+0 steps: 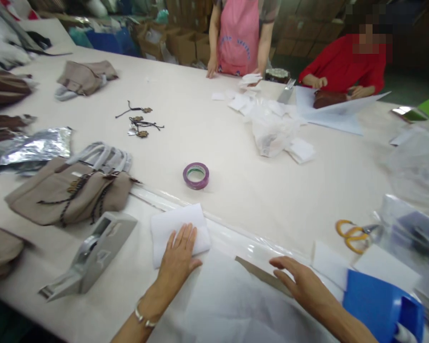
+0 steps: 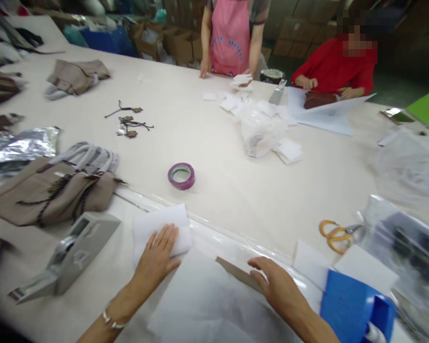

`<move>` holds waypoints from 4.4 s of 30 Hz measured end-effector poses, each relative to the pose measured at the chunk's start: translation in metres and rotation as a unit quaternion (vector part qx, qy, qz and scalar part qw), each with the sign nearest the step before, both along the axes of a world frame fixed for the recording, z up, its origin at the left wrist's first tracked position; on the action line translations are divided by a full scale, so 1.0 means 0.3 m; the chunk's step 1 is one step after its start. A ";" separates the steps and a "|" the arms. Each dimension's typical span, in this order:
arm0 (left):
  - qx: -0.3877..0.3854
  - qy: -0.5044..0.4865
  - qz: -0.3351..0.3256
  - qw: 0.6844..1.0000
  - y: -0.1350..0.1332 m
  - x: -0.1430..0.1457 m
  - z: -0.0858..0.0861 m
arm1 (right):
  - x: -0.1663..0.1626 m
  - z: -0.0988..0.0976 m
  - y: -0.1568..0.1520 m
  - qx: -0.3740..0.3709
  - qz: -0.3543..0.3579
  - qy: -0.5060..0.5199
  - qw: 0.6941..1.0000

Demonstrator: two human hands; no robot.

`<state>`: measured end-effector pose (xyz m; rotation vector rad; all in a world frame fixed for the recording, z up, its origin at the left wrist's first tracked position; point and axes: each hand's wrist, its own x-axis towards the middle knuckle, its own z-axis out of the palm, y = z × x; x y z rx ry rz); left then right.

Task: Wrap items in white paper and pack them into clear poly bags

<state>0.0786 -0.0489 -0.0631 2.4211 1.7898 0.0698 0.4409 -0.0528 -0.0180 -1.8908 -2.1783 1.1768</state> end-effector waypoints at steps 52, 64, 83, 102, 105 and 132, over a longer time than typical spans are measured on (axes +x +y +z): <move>0.000 -0.107 0.125 0.986 0.147 -0.363 -0.015 | -0.864 -0.001 0.346 0.143 0.247 -0.217 0.933; -0.021 -0.039 0.105 0.993 0.183 -0.375 0.019 | -0.846 -0.091 0.430 0.194 0.292 -0.191 0.917; 0.307 -0.082 0.038 0.947 0.040 -0.368 -0.003 | -0.780 -0.049 0.267 0.422 0.291 -0.149 0.845; 0.113 -0.518 0.098 0.842 -0.092 -0.128 0.632 | -0.393 0.525 -0.214 0.265 -0.277 0.261 0.886; 0.288 -0.440 -0.097 0.845 -0.221 0.101 0.683 | -0.220 0.458 -0.381 0.323 -0.381 0.207 0.841; 0.221 -0.069 -0.346 0.909 -0.246 0.403 0.004 | -0.059 -0.006 -0.548 0.366 -0.223 -0.044 0.903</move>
